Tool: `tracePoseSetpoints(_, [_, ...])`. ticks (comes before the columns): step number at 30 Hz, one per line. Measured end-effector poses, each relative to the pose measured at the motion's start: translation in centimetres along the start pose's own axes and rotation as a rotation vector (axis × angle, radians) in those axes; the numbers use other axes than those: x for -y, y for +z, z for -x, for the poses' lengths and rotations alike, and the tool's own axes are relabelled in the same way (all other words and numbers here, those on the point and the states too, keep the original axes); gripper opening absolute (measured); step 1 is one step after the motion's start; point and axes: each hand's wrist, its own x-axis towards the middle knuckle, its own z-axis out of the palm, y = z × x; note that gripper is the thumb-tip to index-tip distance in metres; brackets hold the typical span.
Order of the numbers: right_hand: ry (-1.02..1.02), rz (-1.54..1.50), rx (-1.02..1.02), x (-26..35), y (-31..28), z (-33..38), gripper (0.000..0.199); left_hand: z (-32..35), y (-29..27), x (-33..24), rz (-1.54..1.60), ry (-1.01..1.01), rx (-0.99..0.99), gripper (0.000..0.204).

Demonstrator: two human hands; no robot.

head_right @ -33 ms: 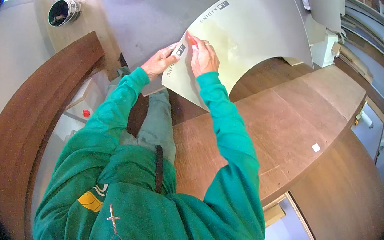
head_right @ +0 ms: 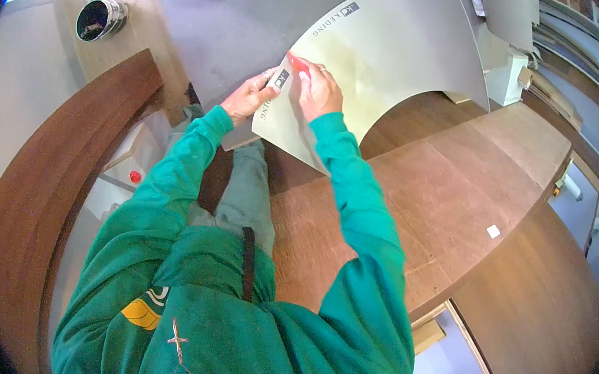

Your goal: The person applies a liquid adhesive to a thin flexible board. They start by sanding the surface with a block, then pour a yellow liquid from a metal container onto the board and spread it across the surface using a plastic scraper.

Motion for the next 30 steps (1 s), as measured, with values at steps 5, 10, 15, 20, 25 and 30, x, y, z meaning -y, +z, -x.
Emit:
tracePoseSetpoints(5, [0.093,-0.029,-0.06,-2.2,-1.2,-1.9,0.027,0.2,-0.1,0.0,0.057,-0.024,0.027,0.059])
tracePoseSetpoints(10, [0.013,0.132,-0.09,-1.1,-0.5,-3.4,0.029,-0.1,0.1,-0.4,-0.007,-0.001,0.04,0.058])
tracePoseSetpoints(15, [-0.094,0.084,0.0,-0.1,0.0,-2.1,0.03,-0.2,-0.2,-0.7,0.028,-0.029,0.044,0.059])
tracePoseSetpoints(20, [-0.101,-0.148,0.12,-0.2,-1.9,-0.7,0.029,-0.2,-0.6,0.0,0.066,-0.035,0.015,0.059])
tracePoseSetpoints(25, [-0.115,-0.035,0.077,-1.2,-1.7,0.5,0.029,-0.5,-1.0,0.2,0.076,-0.063,0.038,0.057])
tracePoseSetpoints(30, [0.111,-0.034,-0.079,-1.9,-1.4,-0.2,0.03,0.0,-0.3,-0.1,0.047,-0.051,0.032,0.057])
